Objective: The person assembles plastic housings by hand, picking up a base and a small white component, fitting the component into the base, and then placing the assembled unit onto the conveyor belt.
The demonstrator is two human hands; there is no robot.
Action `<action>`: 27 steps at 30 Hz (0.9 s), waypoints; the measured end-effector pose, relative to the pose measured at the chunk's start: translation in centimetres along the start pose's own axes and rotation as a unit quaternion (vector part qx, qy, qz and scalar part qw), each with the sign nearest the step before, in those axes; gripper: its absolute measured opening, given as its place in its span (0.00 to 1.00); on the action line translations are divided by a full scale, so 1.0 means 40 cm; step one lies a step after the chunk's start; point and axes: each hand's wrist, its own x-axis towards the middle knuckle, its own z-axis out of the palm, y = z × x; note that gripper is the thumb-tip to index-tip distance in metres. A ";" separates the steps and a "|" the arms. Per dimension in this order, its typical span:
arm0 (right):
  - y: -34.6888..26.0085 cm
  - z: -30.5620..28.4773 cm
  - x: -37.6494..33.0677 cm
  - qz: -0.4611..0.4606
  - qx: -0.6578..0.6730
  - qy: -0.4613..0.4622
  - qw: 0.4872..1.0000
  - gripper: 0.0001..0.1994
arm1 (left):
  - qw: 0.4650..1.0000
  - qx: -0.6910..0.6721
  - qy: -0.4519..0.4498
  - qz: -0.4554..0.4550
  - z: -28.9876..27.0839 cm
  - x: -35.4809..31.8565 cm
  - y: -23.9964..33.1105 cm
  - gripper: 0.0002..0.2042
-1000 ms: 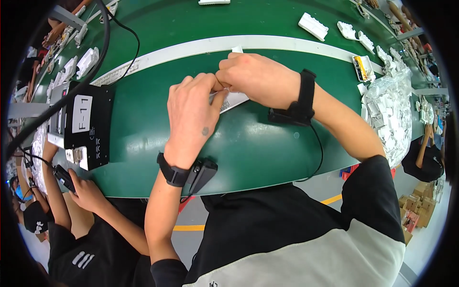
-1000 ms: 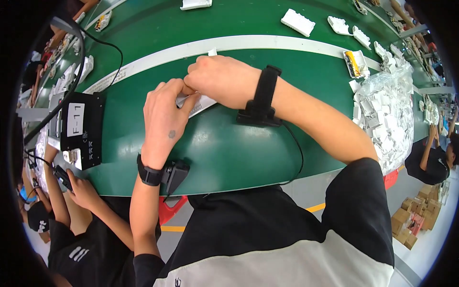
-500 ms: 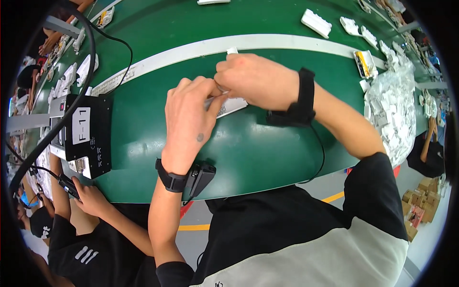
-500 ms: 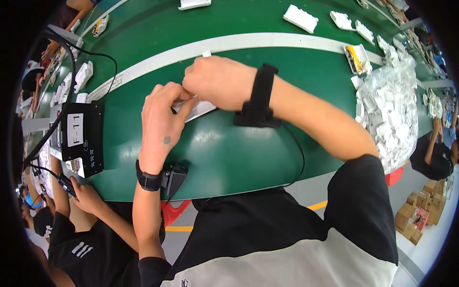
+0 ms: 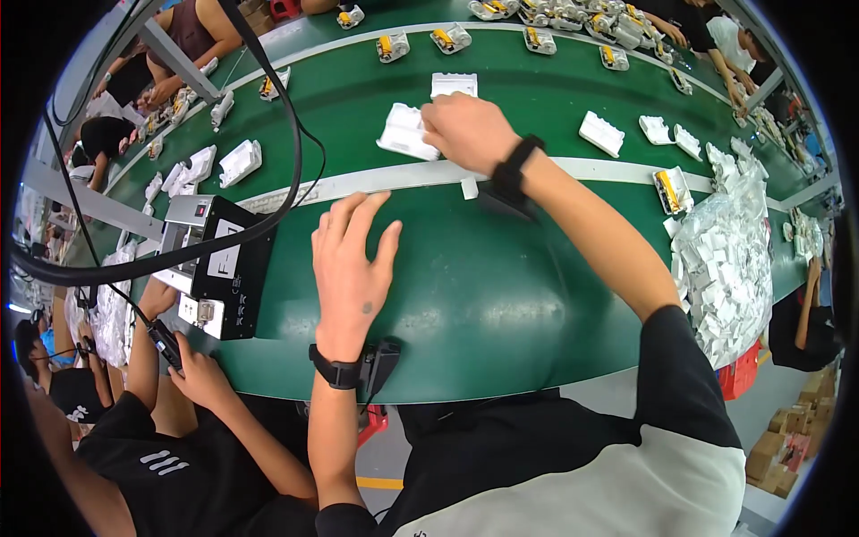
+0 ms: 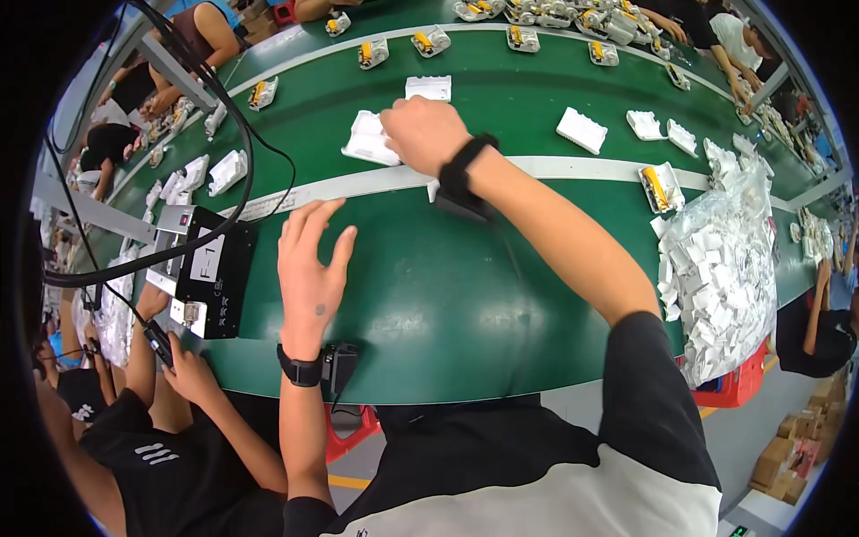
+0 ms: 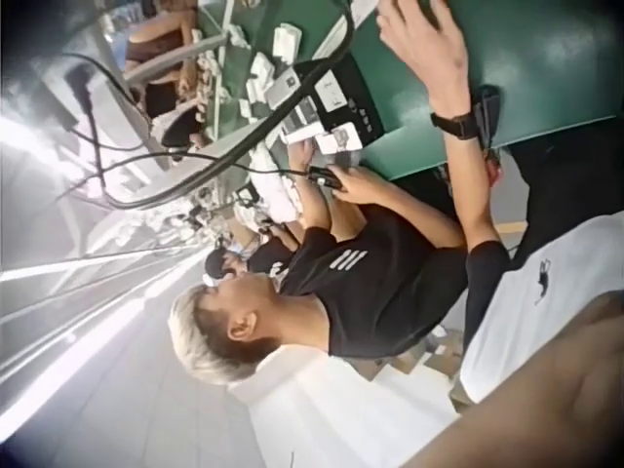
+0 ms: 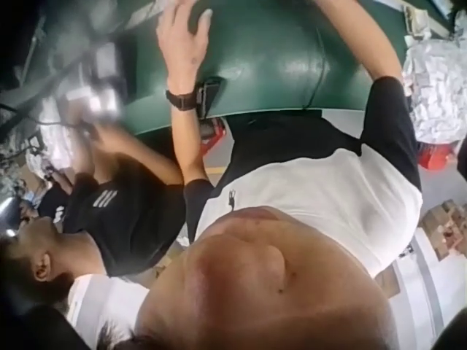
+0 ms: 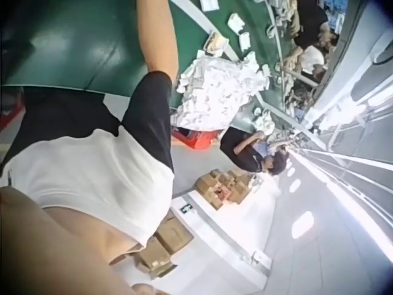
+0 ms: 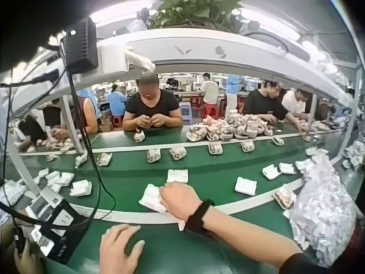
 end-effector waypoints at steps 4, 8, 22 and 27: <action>0.088 0.062 0.066 0.065 0.025 0.010 0.998 0.07 | 0.998 0.020 -0.051 -0.034 -0.047 -0.077 -0.021 0.23; 0.216 0.070 0.040 0.074 -0.070 0.129 0.986 0.06 | 0.989 0.055 -0.100 -0.099 -0.102 -0.164 -0.037 0.24; 0.143 -0.026 0.024 0.080 -0.087 0.085 0.989 0.06 | 0.994 0.031 -0.105 -0.026 -0.096 -0.113 -0.004 0.15; 0.239 0.047 -0.016 0.071 -0.122 0.005 0.990 0.07 | 0.987 0.022 -0.157 -0.014 -0.101 -0.144 0.011 0.13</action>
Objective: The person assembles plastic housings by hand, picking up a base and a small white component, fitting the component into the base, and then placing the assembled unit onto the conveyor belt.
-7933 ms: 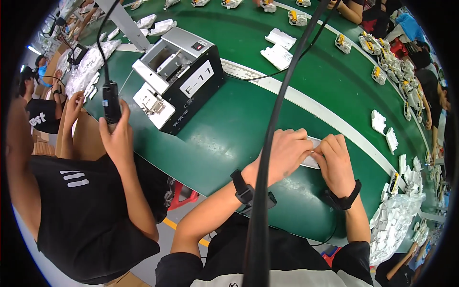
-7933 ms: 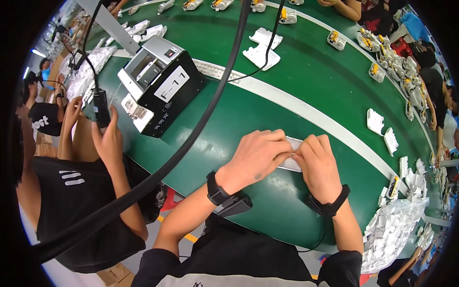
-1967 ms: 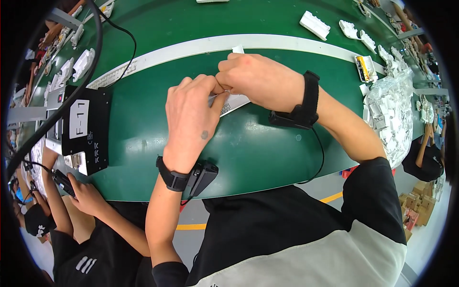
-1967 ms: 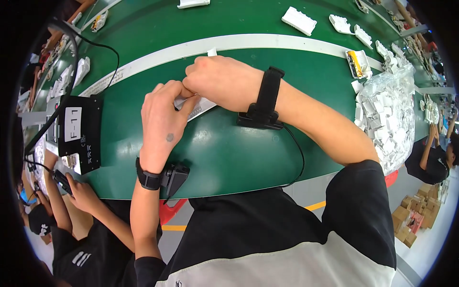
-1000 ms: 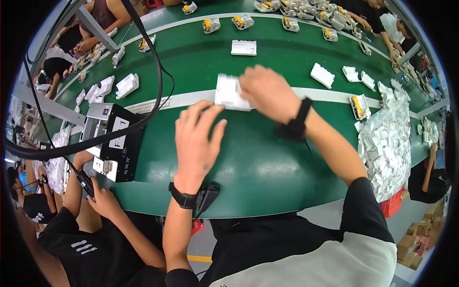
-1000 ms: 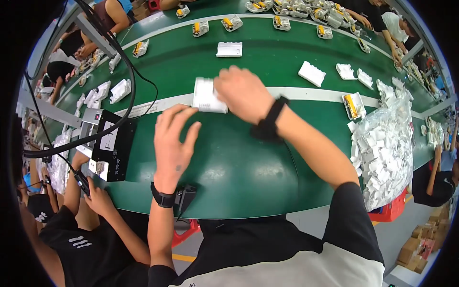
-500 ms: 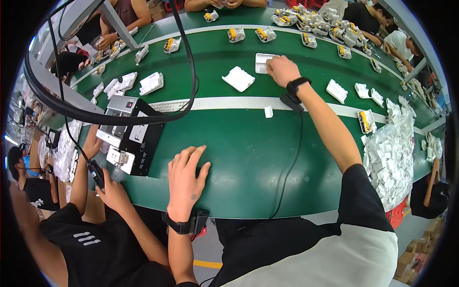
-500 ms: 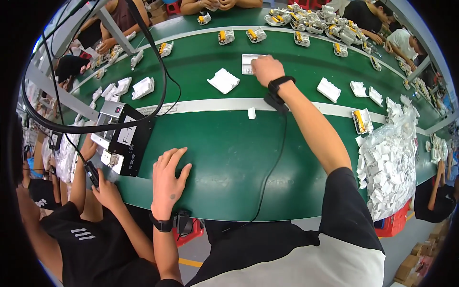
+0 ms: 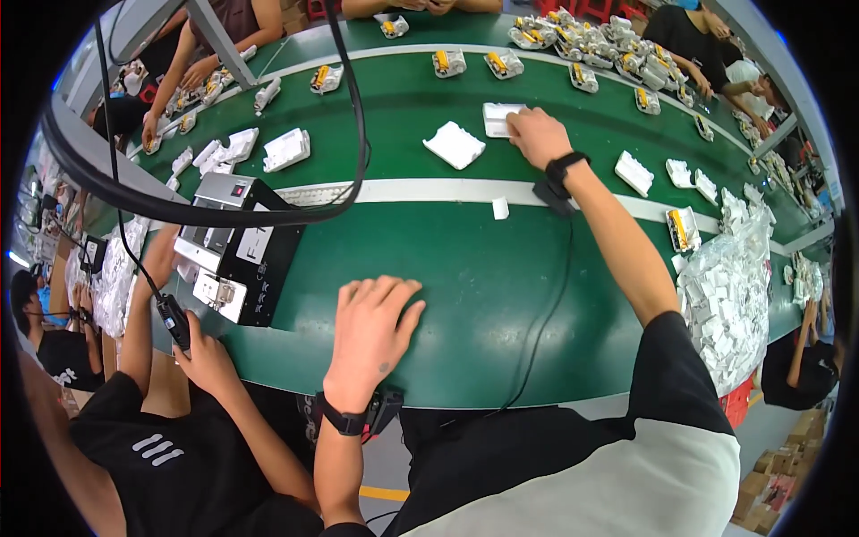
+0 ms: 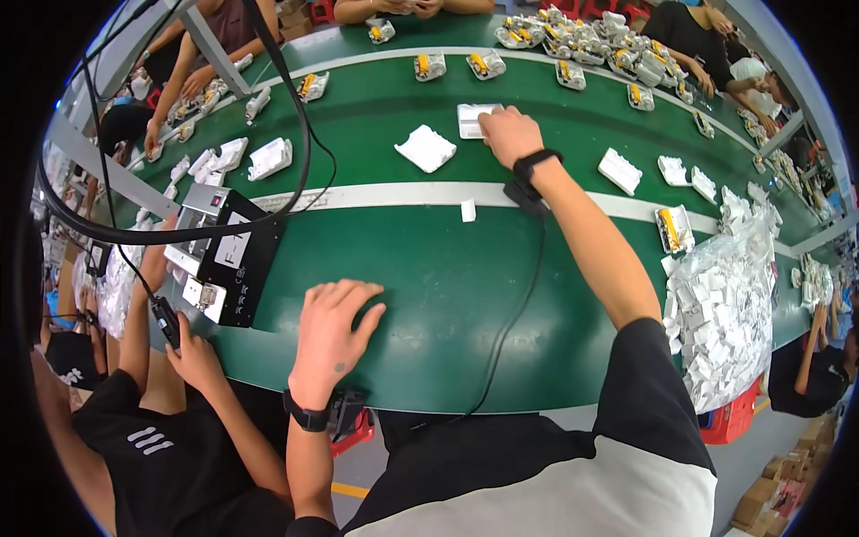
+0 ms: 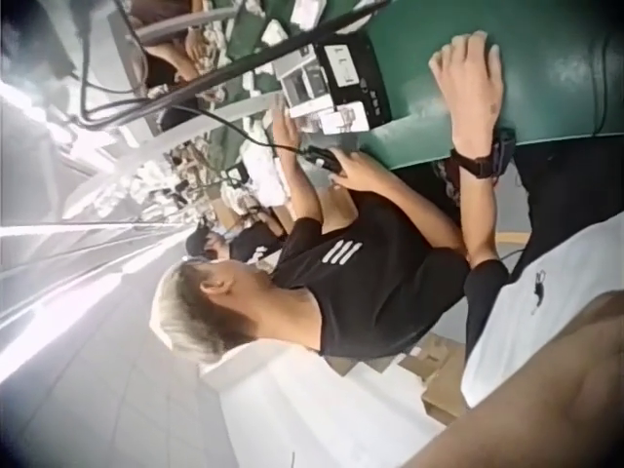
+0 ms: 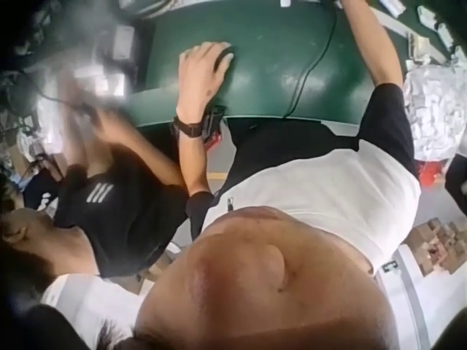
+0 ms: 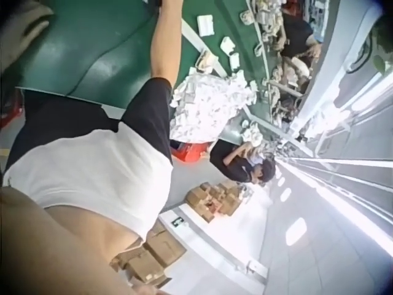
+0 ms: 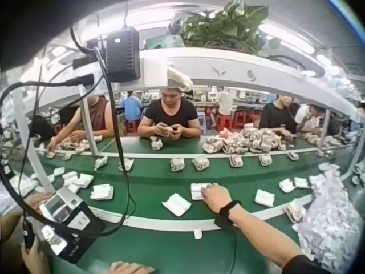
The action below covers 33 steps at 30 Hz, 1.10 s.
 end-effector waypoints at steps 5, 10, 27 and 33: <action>-0.200 -0.182 -0.098 -0.133 0.135 0.075 0.979 0.08 | 0.999 -0.002 0.034 -0.005 -0.014 -0.006 -0.011 0.13; -0.382 -0.213 -0.253 -0.239 0.135 -0.026 0.961 0.08 | 0.989 -0.038 0.139 -0.027 0.022 0.062 0.021 0.11; -0.205 -0.105 -0.230 0.041 0.351 -0.193 0.915 0.08 | 0.999 -0.023 0.028 -0.033 0.090 0.078 -0.001 0.02; -0.198 -0.147 -0.271 -0.030 0.357 -0.212 0.909 0.12 | 0.996 0.092 -0.001 -0.022 0.094 0.055 -0.023 0.03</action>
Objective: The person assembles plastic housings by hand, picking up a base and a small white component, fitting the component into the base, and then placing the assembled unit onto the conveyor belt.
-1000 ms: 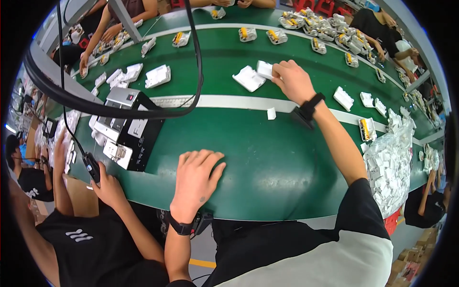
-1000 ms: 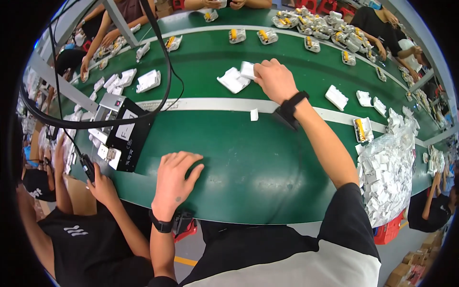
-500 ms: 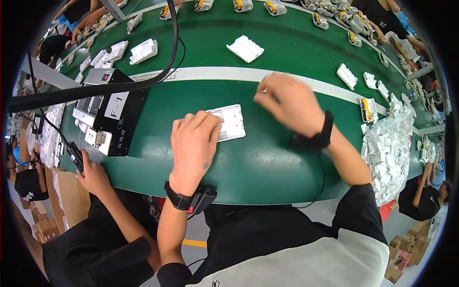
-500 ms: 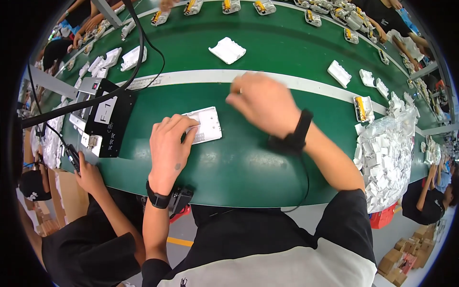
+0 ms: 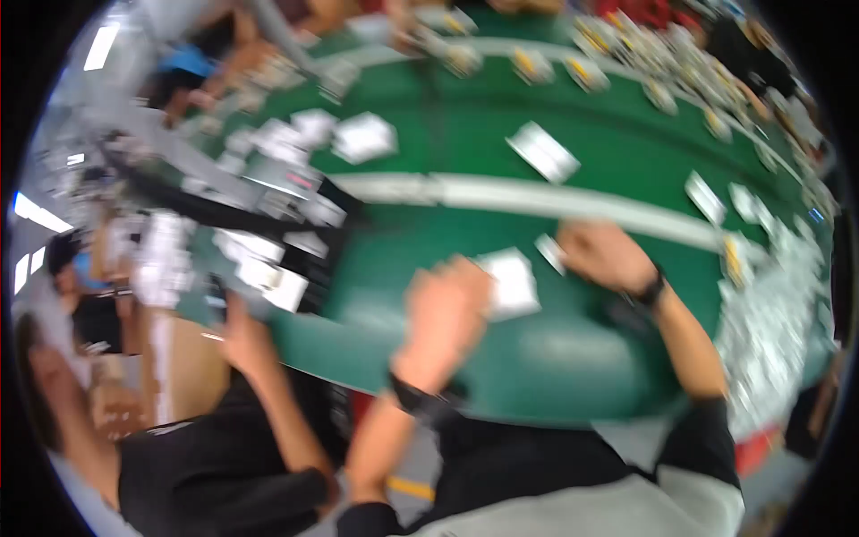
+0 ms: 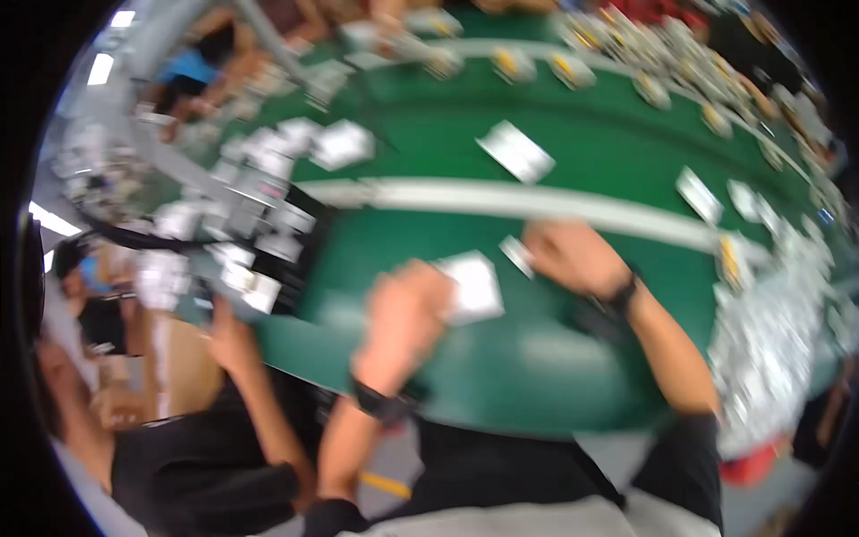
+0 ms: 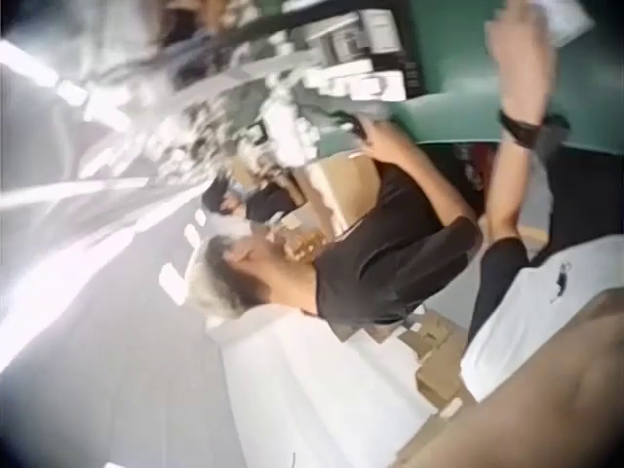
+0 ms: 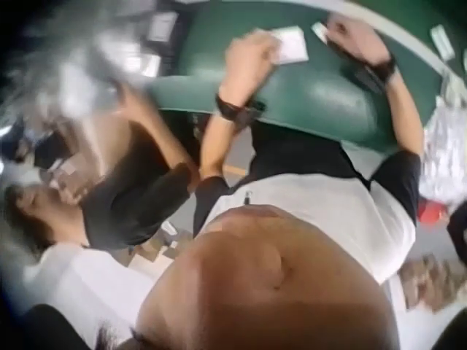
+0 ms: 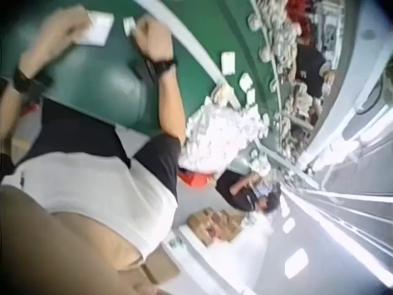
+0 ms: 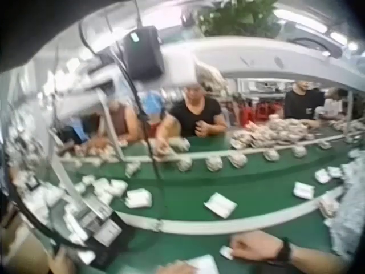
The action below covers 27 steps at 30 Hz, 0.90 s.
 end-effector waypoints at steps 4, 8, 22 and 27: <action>-0.021 -0.018 -0.038 0.102 -0.205 -0.018 0.973 0.12 | 0.993 -0.108 0.038 0.011 0.022 0.016 0.043 0.04; -0.076 -0.042 -0.049 0.014 -0.238 0.057 0.970 0.04 | 0.993 -0.110 0.039 0.007 -0.003 -0.005 0.059 0.03; -0.061 -0.016 -0.033 -0.121 -0.019 -0.006 0.993 0.11 | 0.988 -0.152 0.018 0.004 0.000 -0.022 0.057 0.04; -0.025 -0.008 -0.034 -0.077 -0.004 0.055 0.996 0.03 | 0.997 -0.056 0.026 0.045 0.022 0.017 0.030 0.03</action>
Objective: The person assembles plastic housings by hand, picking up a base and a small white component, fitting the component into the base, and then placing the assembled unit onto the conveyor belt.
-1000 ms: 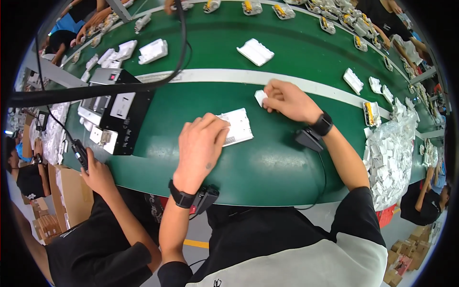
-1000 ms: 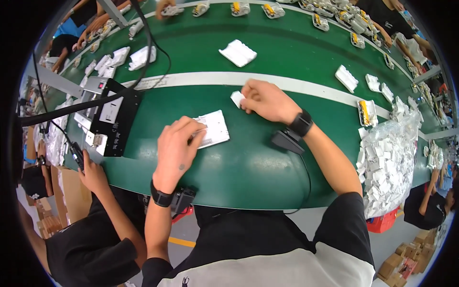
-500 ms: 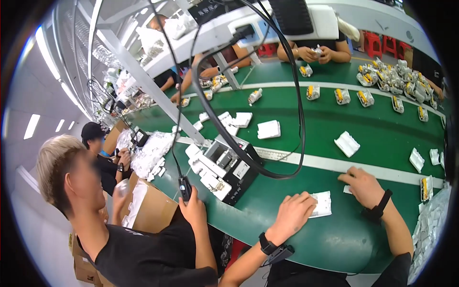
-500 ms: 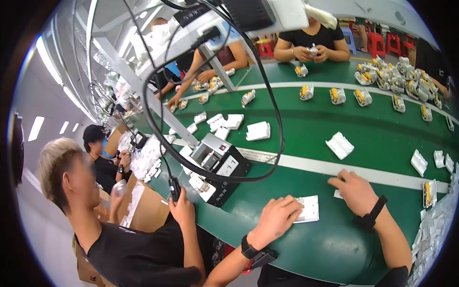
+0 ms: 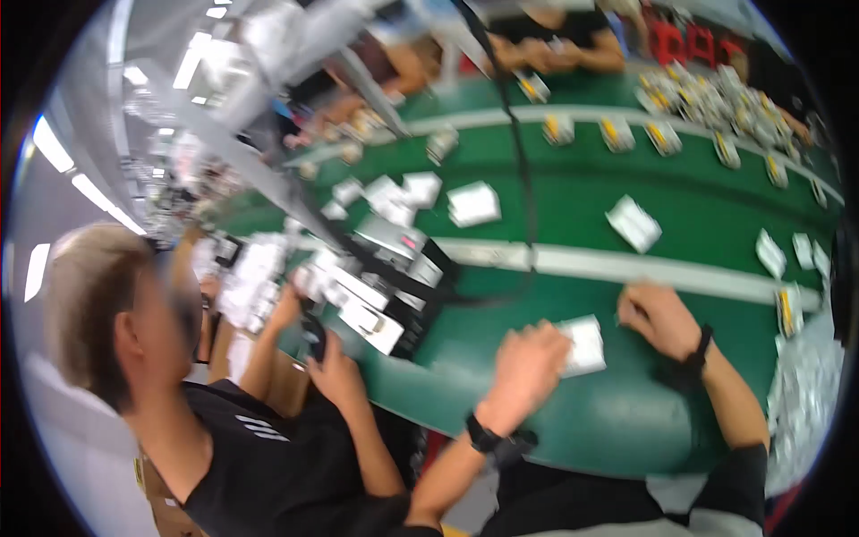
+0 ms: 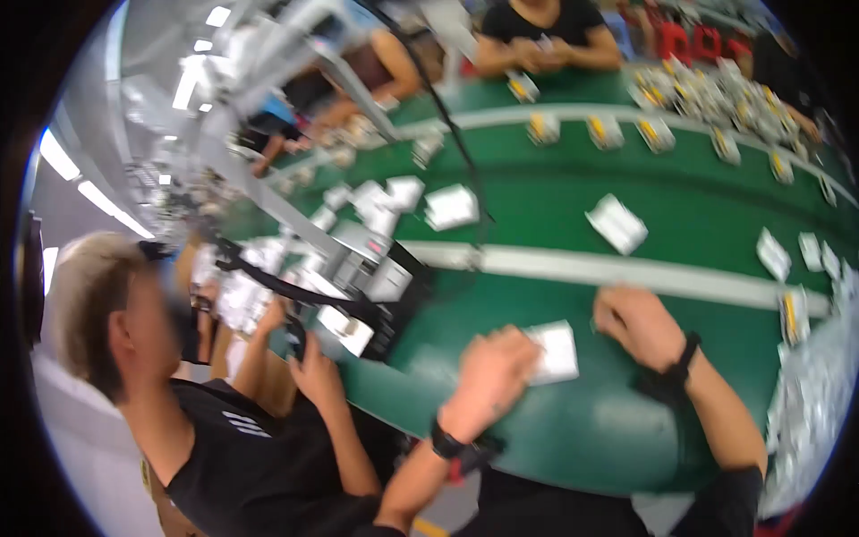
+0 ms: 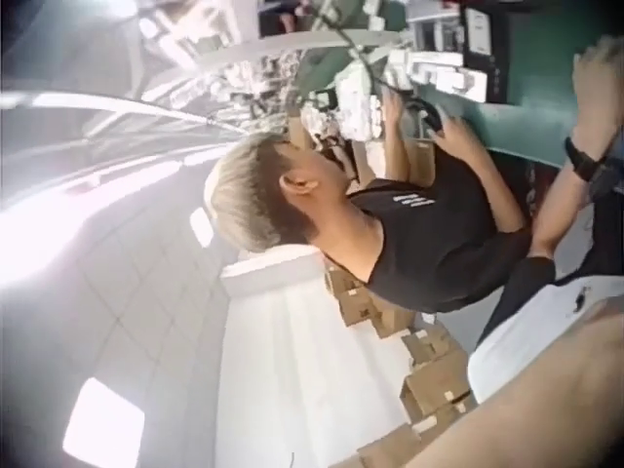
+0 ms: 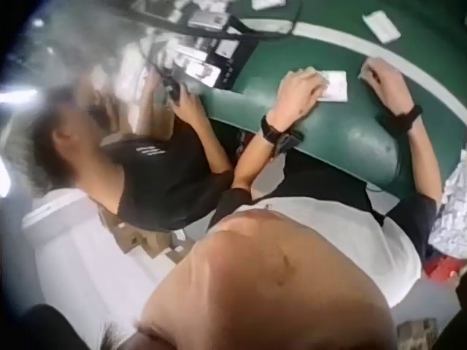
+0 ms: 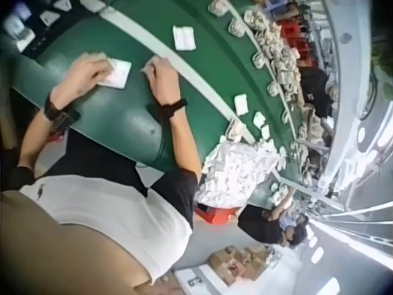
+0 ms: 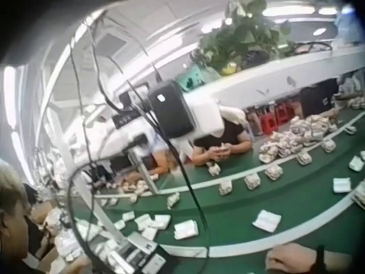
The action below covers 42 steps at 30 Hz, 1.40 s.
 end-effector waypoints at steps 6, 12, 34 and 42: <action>0.031 -0.021 0.000 -0.023 -0.152 0.017 0.988 0.08 | 0.995 -0.088 0.027 -0.042 -0.037 0.011 -0.006 0.03; -0.077 0.052 0.029 -0.127 -0.023 0.024 0.991 0.06 | 0.984 -0.155 -0.014 -0.087 0.014 0.027 0.022 0.03; -0.078 0.054 0.069 -0.117 -0.070 -0.098 0.986 0.06 | 0.989 -0.124 -0.003 -0.081 0.015 0.038 0.029 0.02; -0.086 0.073 0.055 -0.120 -0.102 -0.083 0.984 0.05 | 0.987 -0.138 0.006 -0.086 0.024 0.037 0.031 0.03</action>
